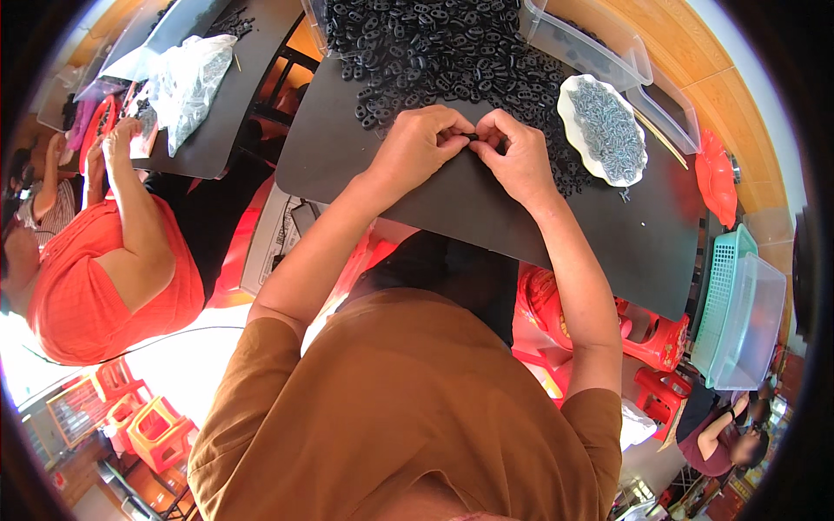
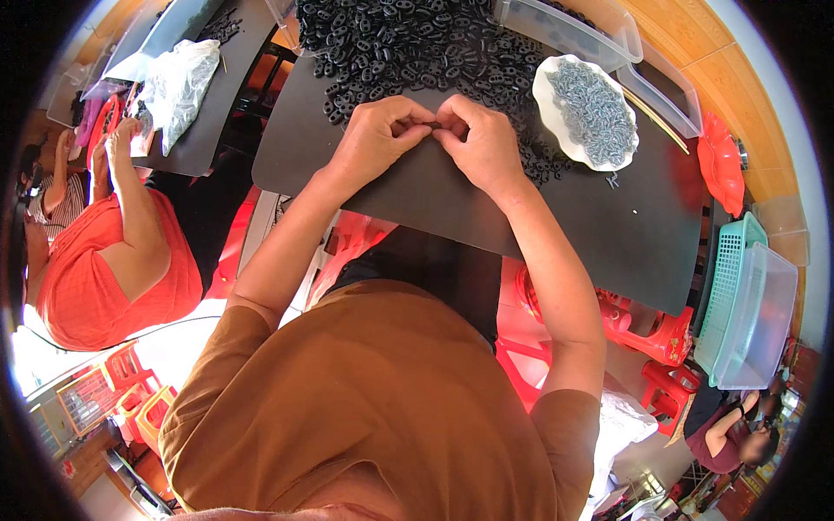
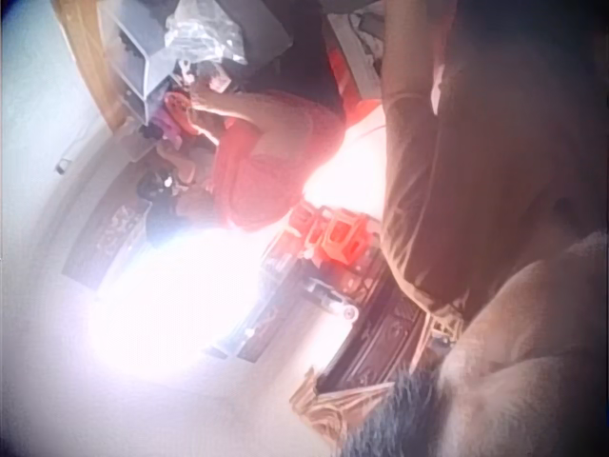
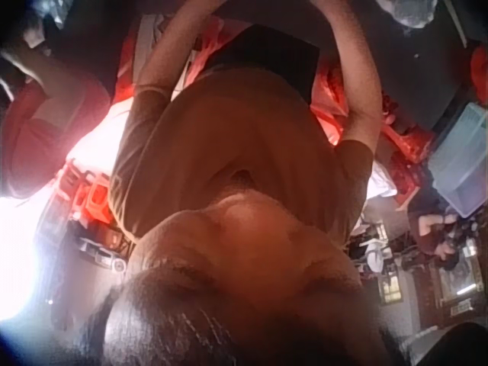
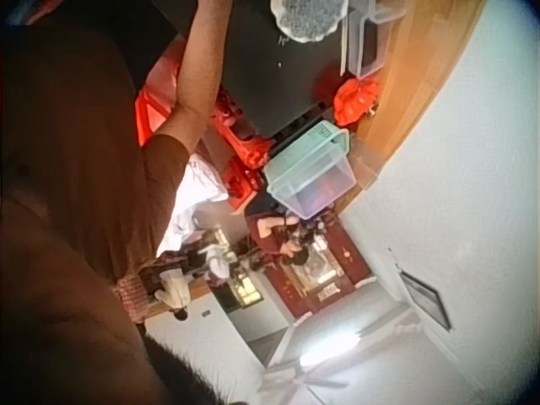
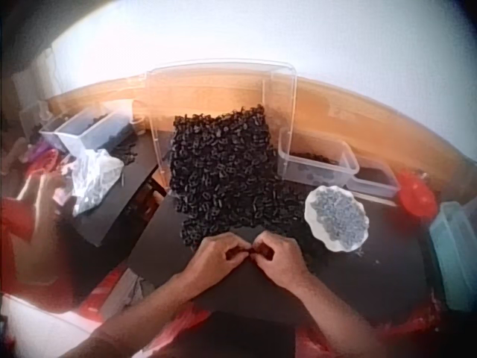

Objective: The person sits at a table and repeatedly picks up small black plastic rings and metal pins. They insert the pins into the rings by hand and place the assembled units into a white bowl.

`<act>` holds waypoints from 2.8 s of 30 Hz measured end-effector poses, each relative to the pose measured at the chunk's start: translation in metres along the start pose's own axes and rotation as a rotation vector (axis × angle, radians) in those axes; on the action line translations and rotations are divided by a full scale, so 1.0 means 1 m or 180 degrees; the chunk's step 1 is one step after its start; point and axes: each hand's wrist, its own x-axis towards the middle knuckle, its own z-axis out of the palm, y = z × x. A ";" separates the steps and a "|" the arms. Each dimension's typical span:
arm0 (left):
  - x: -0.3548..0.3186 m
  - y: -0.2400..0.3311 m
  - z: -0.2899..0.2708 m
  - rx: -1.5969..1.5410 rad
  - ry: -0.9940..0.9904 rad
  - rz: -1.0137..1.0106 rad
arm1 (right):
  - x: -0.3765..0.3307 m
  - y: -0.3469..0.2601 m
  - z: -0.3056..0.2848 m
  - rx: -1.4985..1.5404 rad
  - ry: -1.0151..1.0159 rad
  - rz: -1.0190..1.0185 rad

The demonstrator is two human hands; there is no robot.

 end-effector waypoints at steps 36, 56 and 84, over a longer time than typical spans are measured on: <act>0.002 -0.010 0.005 0.0151 -0.0008 0.0361 | 0.001 -0.002 -0.002 0.0067 0.0017 -0.0217; 0.002 -0.012 0.002 0.0116 0.0010 0.0364 | 0.000 -0.002 0.002 0.0139 0.0121 -0.0372; 0.000 -0.004 -0.002 0.0308 -0.0003 0.0344 | 0.039 0.002 -0.081 0.0491 -0.0619 0.0754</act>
